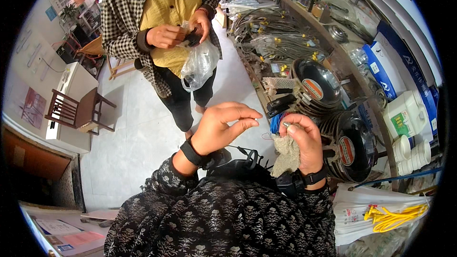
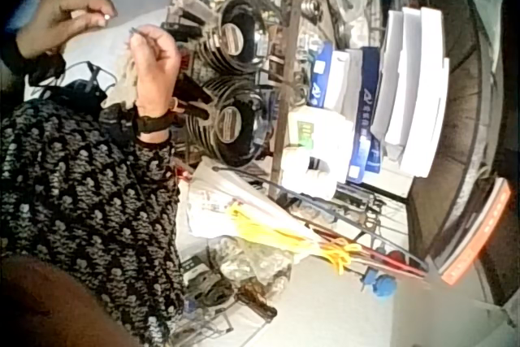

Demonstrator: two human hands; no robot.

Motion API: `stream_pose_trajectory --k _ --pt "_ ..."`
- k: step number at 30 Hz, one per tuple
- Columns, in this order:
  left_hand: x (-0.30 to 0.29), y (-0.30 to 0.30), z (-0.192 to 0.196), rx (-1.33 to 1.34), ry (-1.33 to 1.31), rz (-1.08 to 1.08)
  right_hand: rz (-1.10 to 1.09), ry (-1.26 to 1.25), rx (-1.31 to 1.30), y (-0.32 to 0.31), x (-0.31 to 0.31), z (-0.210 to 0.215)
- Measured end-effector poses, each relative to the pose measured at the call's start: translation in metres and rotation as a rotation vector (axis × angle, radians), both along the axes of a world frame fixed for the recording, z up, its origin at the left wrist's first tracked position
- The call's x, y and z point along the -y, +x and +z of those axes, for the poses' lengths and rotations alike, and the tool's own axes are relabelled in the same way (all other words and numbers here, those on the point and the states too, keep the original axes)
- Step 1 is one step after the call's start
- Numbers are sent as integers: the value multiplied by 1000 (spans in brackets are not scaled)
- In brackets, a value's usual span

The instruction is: The person picks up a screw from a container and inserts it into a black plastic component while holding the component with a cloth.

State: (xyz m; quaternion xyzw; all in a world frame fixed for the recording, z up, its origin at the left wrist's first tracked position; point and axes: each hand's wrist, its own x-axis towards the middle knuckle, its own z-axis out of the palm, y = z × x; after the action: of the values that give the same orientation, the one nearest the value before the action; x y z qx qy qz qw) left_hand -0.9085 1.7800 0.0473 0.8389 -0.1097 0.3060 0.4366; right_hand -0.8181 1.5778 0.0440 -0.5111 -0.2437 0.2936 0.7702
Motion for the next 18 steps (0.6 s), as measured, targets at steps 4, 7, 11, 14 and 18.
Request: stream_pose_trajectory --k 4,7,11,14,18 --pt "-36 5 -20 -196 -770 26 5 4 -23 0 4 0" --pt "-80 20 -42 -18 -1331 -157 0 6 -36 -1 3 -1" --pt "-114 27 -64 131 -1815 -358 -3 14 -3 -1 6 -6" --pt "-122 28 -72 152 -1832 -387 -3 11 -23 -3 9 -3" --pt "-124 32 -73 154 -1843 -380 -63 -39 29 -5 11 -2"
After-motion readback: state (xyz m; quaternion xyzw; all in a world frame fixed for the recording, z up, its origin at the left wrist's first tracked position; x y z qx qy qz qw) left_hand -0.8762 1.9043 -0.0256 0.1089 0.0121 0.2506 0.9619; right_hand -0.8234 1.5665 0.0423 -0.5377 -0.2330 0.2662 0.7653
